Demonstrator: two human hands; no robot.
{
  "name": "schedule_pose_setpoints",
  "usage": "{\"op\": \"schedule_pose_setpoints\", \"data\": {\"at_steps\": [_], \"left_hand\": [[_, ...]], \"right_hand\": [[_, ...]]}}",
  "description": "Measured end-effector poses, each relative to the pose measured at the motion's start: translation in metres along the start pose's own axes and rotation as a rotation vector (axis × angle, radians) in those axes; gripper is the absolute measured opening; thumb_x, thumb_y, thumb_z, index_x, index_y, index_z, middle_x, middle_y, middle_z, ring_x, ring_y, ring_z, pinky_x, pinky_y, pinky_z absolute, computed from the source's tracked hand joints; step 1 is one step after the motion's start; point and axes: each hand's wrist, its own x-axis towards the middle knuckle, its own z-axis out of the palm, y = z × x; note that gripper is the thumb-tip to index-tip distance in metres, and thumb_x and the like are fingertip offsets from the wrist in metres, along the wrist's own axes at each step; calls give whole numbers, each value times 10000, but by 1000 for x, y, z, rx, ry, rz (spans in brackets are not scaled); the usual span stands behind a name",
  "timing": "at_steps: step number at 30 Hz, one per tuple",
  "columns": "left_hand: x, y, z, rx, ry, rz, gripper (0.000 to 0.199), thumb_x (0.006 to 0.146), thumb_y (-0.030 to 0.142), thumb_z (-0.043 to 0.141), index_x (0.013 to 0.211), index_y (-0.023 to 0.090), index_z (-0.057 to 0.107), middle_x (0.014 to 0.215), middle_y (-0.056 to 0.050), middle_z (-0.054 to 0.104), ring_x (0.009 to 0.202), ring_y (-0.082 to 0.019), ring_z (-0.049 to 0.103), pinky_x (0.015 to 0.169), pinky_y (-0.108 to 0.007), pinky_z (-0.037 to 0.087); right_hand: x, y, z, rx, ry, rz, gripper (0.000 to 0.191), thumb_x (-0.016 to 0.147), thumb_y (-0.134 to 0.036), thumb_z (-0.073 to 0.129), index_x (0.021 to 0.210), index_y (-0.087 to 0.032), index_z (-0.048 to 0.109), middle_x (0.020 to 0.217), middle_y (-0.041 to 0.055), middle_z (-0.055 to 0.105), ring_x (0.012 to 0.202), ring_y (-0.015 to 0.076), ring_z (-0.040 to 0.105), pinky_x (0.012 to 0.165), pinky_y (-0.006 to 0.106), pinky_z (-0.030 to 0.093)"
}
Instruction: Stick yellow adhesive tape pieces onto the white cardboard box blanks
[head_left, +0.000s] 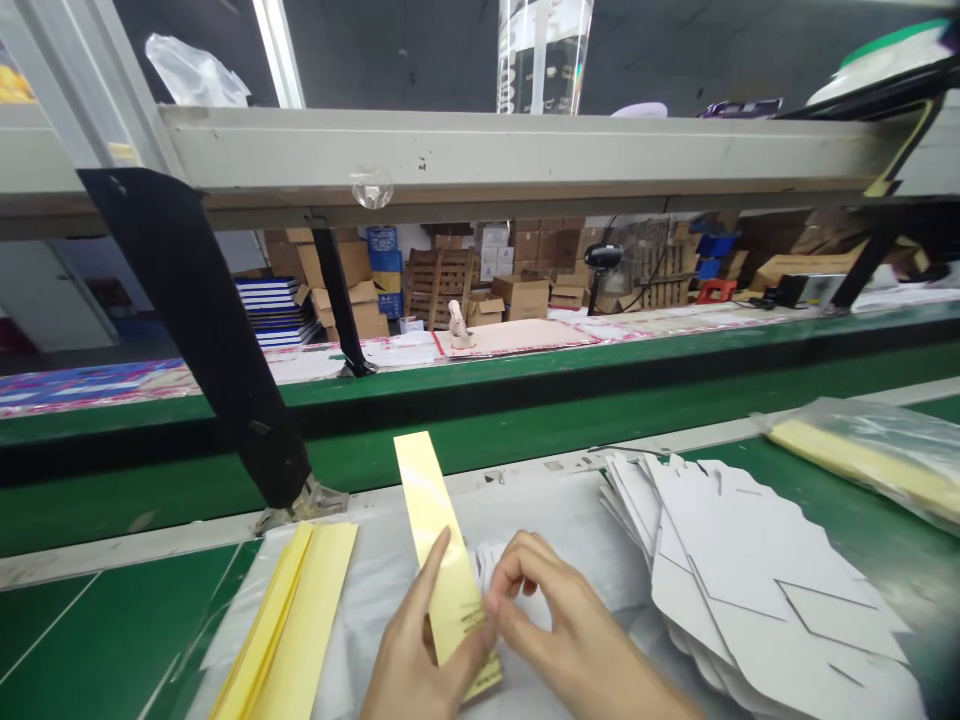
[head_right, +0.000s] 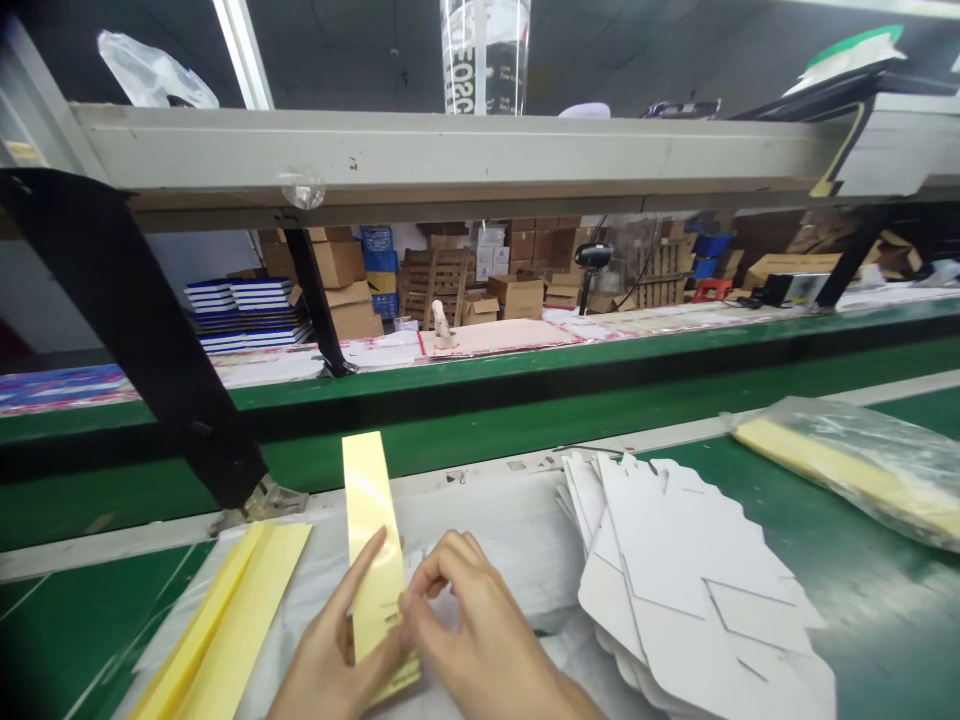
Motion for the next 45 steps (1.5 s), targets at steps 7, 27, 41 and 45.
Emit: {"op": "schedule_pose_setpoints", "data": {"at_steps": [7, 27, 41, 45], "left_hand": [[4, 3, -2, 63, 72, -102, 745, 678, 307, 601, 1322, 159, 256, 895, -34, 649, 717, -166, 590, 684, -254, 468], [8, -20, 3, 128, 150, -58, 685, 632, 210, 625, 1271, 161, 383, 1062, -78, 613, 1013, -251, 544, 826, -315, 451], [7, -16, 2, 146, 149, -70, 689, 623, 208, 633, 1266, 157, 390, 1024, -82, 631, 992, -252, 556, 844, -324, 439], [7, -18, 2, 219, 115, -64, 678, 650, 214, 589, 1285, 166, 356, 1082, -96, 603, 951, -250, 577, 848, -361, 425]], "right_hand": [[17, 61, -7, -41, 107, 214, 285, 826, -405, 387, 674, -183, 484, 688, -9, 471, 680, 136, 467, 625, 234, 376], [9, 76, 0, -254, 112, 238, 245, 815, -313, 385, 610, -196, 451, 848, 39, 488, 880, 197, 448, 816, 357, 360], [6, 74, 5, -314, 130, 229, 224, 822, -264, 370, 620, -200, 444, 840, 38, 482, 858, 196, 458, 771, 351, 365], [7, 72, 6, -324, 133, 225, 216, 822, -243, 368, 623, -201, 438, 838, 39, 481, 855, 195, 453, 769, 347, 361]]}}
